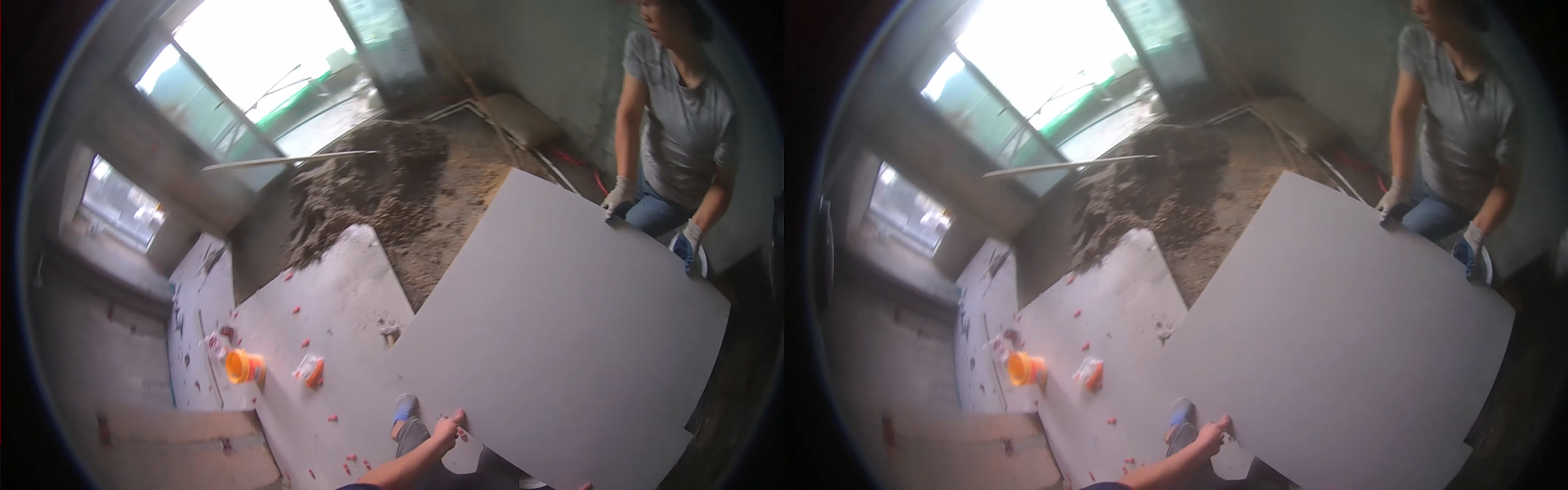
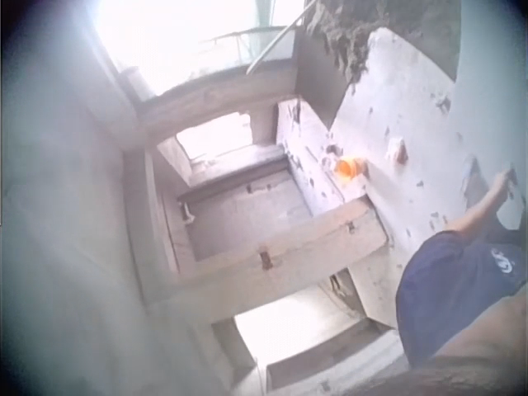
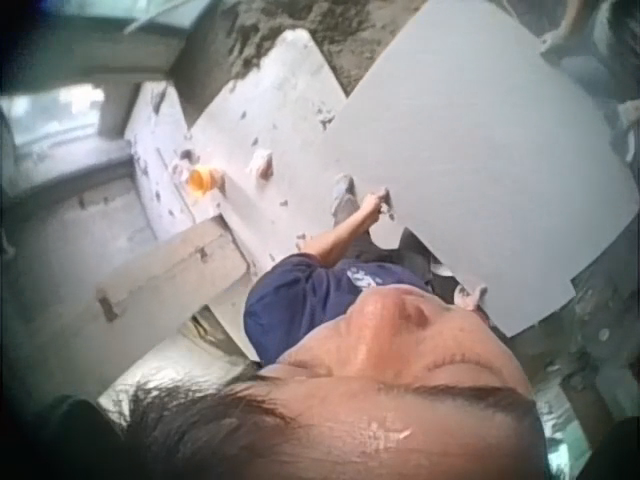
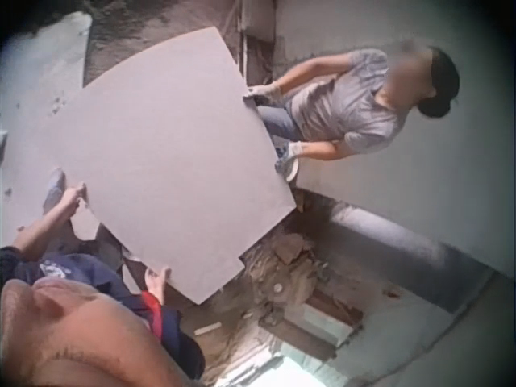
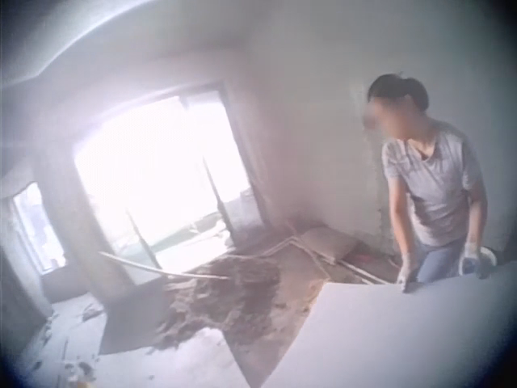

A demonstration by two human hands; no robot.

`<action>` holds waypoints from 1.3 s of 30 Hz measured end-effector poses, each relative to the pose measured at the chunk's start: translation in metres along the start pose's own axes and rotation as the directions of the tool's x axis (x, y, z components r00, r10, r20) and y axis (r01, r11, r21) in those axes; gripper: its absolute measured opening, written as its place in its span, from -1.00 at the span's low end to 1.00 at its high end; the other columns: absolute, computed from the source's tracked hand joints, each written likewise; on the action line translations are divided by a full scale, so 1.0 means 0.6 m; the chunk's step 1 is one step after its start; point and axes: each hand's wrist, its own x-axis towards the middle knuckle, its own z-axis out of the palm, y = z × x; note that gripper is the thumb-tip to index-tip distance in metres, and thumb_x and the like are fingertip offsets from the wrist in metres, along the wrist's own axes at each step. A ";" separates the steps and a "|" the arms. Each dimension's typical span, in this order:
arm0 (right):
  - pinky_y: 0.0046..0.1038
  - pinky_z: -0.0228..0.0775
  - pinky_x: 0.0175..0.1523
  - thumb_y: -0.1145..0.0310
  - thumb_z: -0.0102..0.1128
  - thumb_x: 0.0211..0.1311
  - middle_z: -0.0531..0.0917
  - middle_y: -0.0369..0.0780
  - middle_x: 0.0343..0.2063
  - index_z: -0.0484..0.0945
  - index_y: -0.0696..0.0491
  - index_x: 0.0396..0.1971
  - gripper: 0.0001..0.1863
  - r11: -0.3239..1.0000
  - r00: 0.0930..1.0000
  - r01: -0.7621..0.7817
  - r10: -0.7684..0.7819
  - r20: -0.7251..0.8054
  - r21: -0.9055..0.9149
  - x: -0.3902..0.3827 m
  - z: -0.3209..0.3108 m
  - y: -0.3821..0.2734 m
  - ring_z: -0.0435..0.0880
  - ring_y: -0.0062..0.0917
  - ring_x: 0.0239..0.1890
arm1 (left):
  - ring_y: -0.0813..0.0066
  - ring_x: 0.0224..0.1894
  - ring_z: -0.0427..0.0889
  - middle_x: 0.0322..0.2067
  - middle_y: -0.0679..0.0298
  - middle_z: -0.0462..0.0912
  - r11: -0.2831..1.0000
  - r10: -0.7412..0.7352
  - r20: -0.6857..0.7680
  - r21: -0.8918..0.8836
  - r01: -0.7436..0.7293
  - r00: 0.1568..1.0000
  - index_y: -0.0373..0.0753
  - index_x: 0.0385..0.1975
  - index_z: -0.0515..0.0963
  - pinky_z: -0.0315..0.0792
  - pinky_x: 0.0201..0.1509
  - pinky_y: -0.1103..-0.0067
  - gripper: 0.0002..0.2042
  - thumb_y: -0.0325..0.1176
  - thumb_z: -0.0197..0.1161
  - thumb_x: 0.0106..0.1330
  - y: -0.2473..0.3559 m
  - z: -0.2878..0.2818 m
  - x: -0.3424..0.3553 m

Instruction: The person places a large ceramic tile onto a prepared floor bed, aligns it with adjacent tiles, and uses a rubber float and by hand to press it into place. The person then inserts plastic tile spacers along the edges and cleans excess mortar from the seams.

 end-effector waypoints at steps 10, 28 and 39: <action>-0.45 0.38 -0.06 -0.34 0.33 -0.21 0.60 -0.31 -0.11 0.50 -0.04 -0.07 -0.21 0.112 0.775 0.382 -0.580 0.252 -0.917 0.076 0.127 -0.047 0.49 -0.52 -0.12 | -0.12 0.04 0.48 0.01 -0.20 0.46 0.994 -0.100 -0.069 0.027 0.102 0.993 -0.42 0.17 0.29 0.37 -0.07 -0.09 -0.22 0.19 0.17 0.20 -0.026 -0.063 0.032; -0.54 0.13 -0.49 -0.37 0.27 -0.14 0.56 -0.53 -0.49 0.54 -0.27 -0.33 -0.47 -0.168 0.736 0.375 -0.544 0.403 -0.912 0.339 0.324 0.200 0.40 -0.63 -0.50 | 0.50 -0.61 0.30 -0.56 0.30 0.43 0.856 -0.016 -0.180 -0.510 -0.080 0.984 -0.24 -0.40 0.52 0.07 -0.67 0.43 -0.67 -0.05 0.26 0.24 0.099 -0.145 0.097; -0.54 0.21 -0.54 -0.33 0.30 -0.13 0.53 -0.52 -0.48 0.53 -0.22 -0.32 -0.47 -0.359 0.767 0.213 -0.514 0.383 -0.909 0.429 0.258 0.430 0.44 -0.59 -0.50 | 0.57 -0.72 0.09 -0.68 0.46 0.30 0.784 -0.077 -0.196 -0.618 -0.063 0.978 -0.08 -0.60 0.44 -0.07 -0.68 0.50 -0.70 -0.07 0.27 0.24 0.140 -0.267 0.135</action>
